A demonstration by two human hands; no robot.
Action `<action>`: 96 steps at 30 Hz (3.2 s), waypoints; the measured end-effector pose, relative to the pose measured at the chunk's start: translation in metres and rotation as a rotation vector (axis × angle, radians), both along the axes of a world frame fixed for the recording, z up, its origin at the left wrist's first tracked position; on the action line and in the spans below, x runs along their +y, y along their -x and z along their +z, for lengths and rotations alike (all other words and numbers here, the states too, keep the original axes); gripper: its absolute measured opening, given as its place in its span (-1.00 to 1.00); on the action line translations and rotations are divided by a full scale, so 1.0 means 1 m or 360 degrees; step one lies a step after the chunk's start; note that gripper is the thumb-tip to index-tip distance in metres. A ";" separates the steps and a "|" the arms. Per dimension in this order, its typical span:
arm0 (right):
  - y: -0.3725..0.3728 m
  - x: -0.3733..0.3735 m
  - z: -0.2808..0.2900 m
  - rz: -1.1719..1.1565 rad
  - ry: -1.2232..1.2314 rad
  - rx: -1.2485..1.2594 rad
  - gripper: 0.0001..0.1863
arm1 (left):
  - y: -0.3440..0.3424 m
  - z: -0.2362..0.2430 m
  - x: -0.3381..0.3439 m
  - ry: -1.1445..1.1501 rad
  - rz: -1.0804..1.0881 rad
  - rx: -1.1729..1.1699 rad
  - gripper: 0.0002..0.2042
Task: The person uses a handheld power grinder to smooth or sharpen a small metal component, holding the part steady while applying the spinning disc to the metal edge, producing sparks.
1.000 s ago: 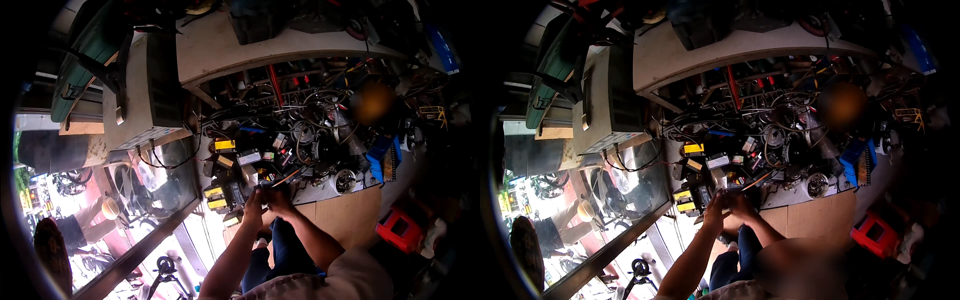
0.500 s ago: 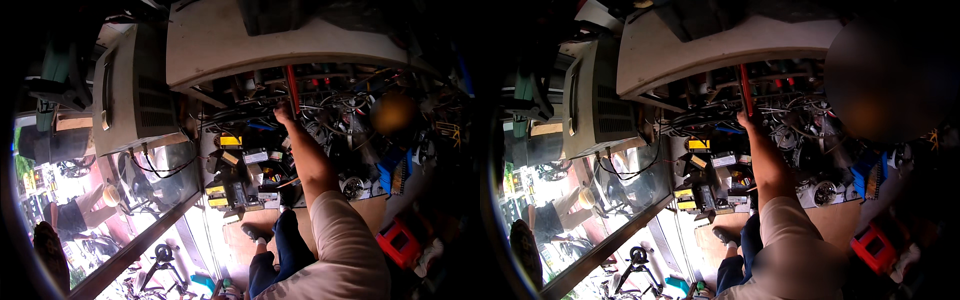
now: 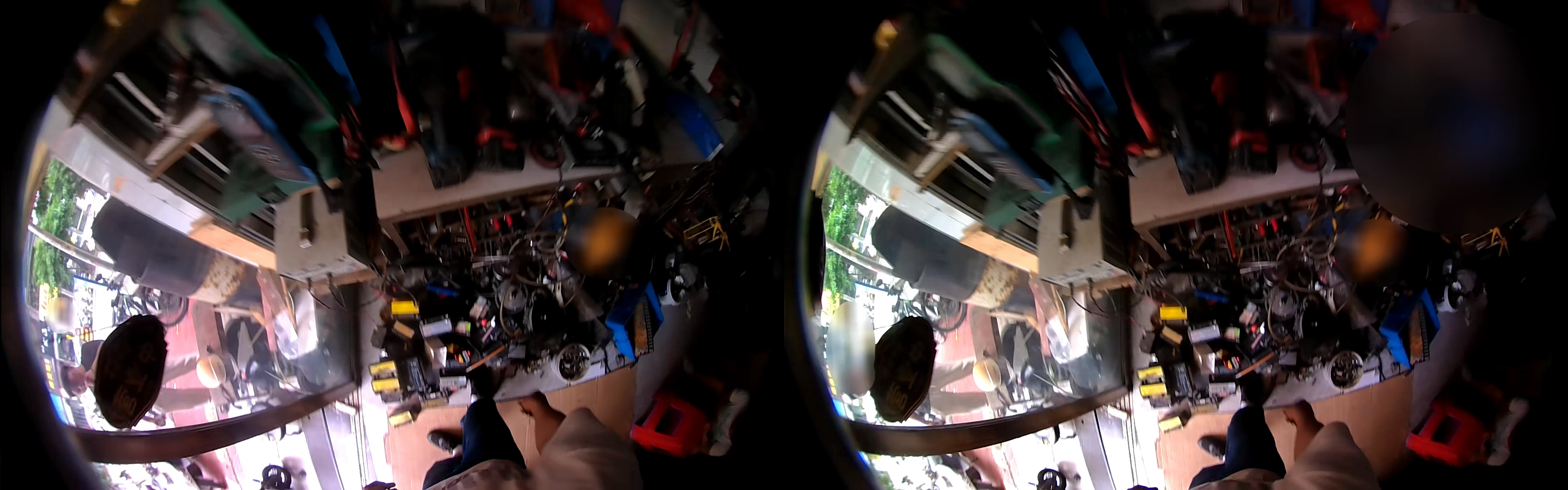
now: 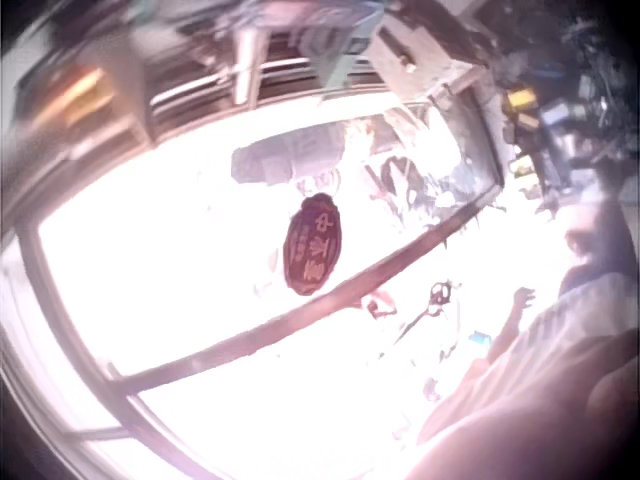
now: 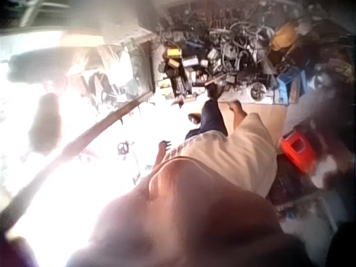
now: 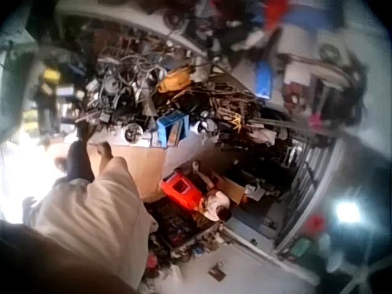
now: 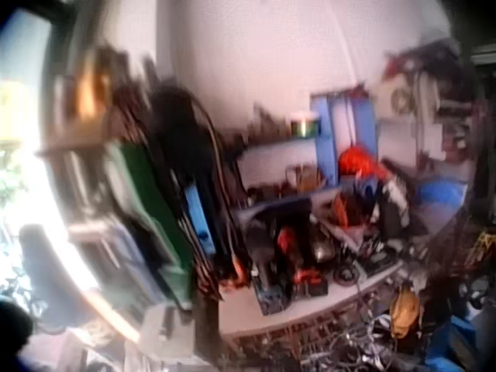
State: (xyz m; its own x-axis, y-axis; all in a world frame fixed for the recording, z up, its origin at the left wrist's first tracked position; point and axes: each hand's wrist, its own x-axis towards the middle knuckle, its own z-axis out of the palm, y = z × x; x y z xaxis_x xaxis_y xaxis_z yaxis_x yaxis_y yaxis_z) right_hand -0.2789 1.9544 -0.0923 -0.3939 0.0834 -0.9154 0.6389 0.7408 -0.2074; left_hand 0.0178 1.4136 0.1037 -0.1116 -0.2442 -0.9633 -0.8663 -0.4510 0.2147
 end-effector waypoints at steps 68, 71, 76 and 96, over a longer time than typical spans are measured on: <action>0.818 -0.045 0.403 -0.0437 0.0908 0.1183 -0.47 | -0.075 0.071 0.337 0.0473 0.1735 0.0096 -0.85; 0.741 -0.038 0.376 -0.0459 0.1050 0.1397 -0.50 | -0.099 0.113 0.316 0.0438 0.1617 -0.0058 -0.88; 0.670 -0.041 0.403 -0.0584 0.1470 0.1127 -0.52 | -0.134 0.085 0.279 0.0368 0.1327 -0.0189 -0.78; 0.034 -0.108 0.242 -0.0286 0.1215 0.1401 -0.86 | -0.268 0.073 -0.252 0.0846 0.1313 0.0471 -0.06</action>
